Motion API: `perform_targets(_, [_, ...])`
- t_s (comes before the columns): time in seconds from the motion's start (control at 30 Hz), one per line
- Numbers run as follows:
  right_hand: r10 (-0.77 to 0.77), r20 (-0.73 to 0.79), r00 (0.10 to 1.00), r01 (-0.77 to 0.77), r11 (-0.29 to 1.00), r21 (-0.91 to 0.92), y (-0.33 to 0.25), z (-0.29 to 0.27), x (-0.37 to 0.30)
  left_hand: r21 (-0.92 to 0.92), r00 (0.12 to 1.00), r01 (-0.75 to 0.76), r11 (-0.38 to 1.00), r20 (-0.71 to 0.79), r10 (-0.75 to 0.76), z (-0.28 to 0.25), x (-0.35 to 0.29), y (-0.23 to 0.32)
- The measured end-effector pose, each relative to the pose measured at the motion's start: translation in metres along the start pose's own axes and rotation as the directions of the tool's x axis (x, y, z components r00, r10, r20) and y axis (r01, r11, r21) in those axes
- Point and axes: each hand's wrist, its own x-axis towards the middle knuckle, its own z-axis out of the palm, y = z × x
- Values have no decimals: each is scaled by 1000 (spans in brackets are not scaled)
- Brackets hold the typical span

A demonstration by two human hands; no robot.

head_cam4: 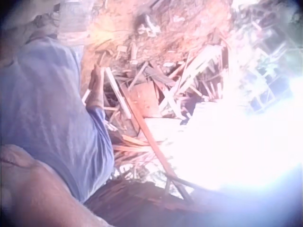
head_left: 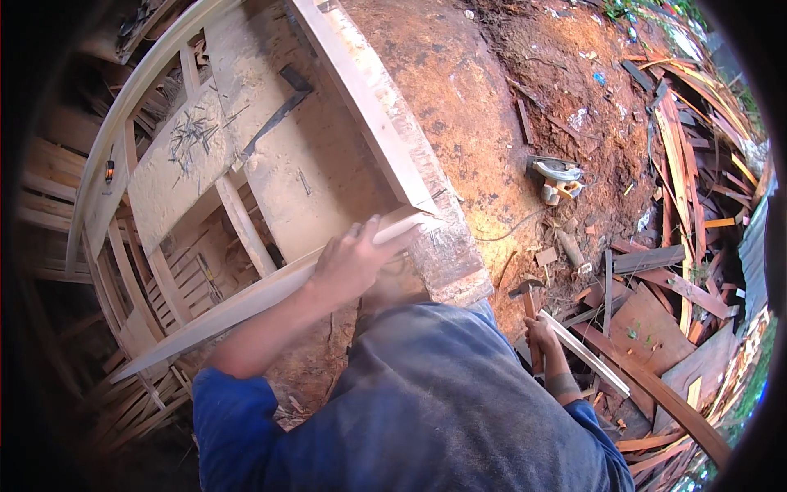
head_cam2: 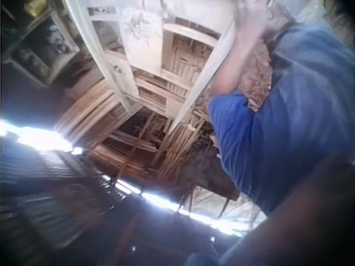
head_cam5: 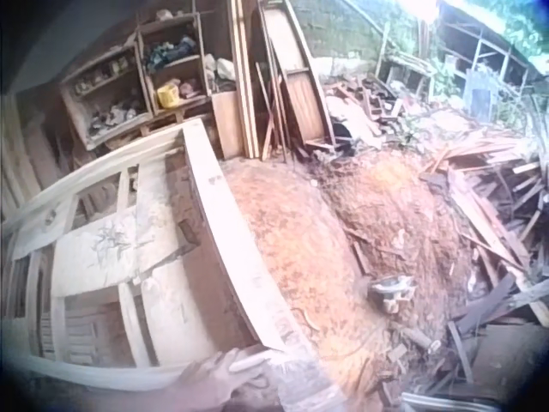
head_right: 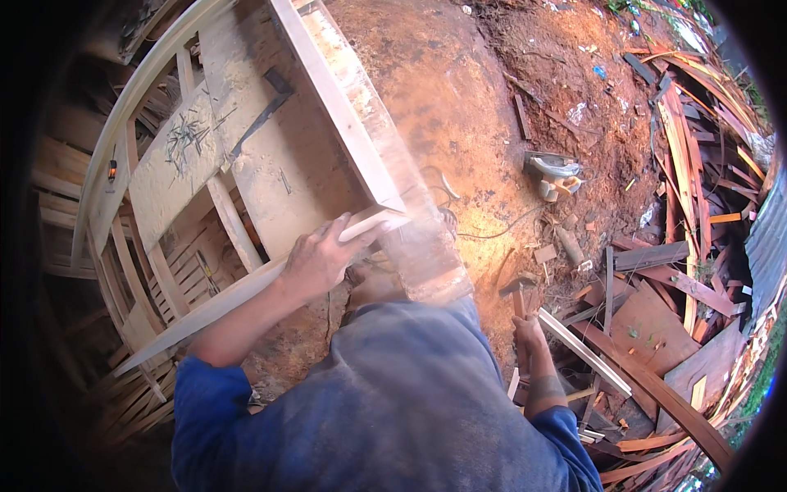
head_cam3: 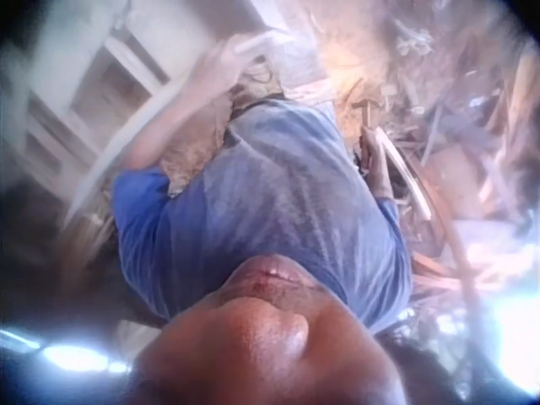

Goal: The person hammers nails into the joints of a wooden frame using a hammer and then hammers a wooden board onto the frame.

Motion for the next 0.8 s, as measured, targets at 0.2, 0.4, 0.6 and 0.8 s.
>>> perform_targets(0.2, [-78, -29, 997, 78, 997, 19, -37, -3, 16, -79, 988, 149, 986, -16, -151, -5, 23, 15])
perform_targets(0.4, [-208, -12, 978, 208, 976, 69, -102, -4, 21, -26, 996, 83, 996, 33, -82, -3, 31, 13])
perform_targets(0.6, [-290, 6, 957, 290, 956, 53, -152, -8, -45, -67, 994, 105, 992, 27, -103, 2, 29, 10])
perform_targets(0.8, [-291, -23, 957, 291, 957, -5, -148, -12, -66, -91, 995, 80, 993, -49, -85, -1, 25, 1])
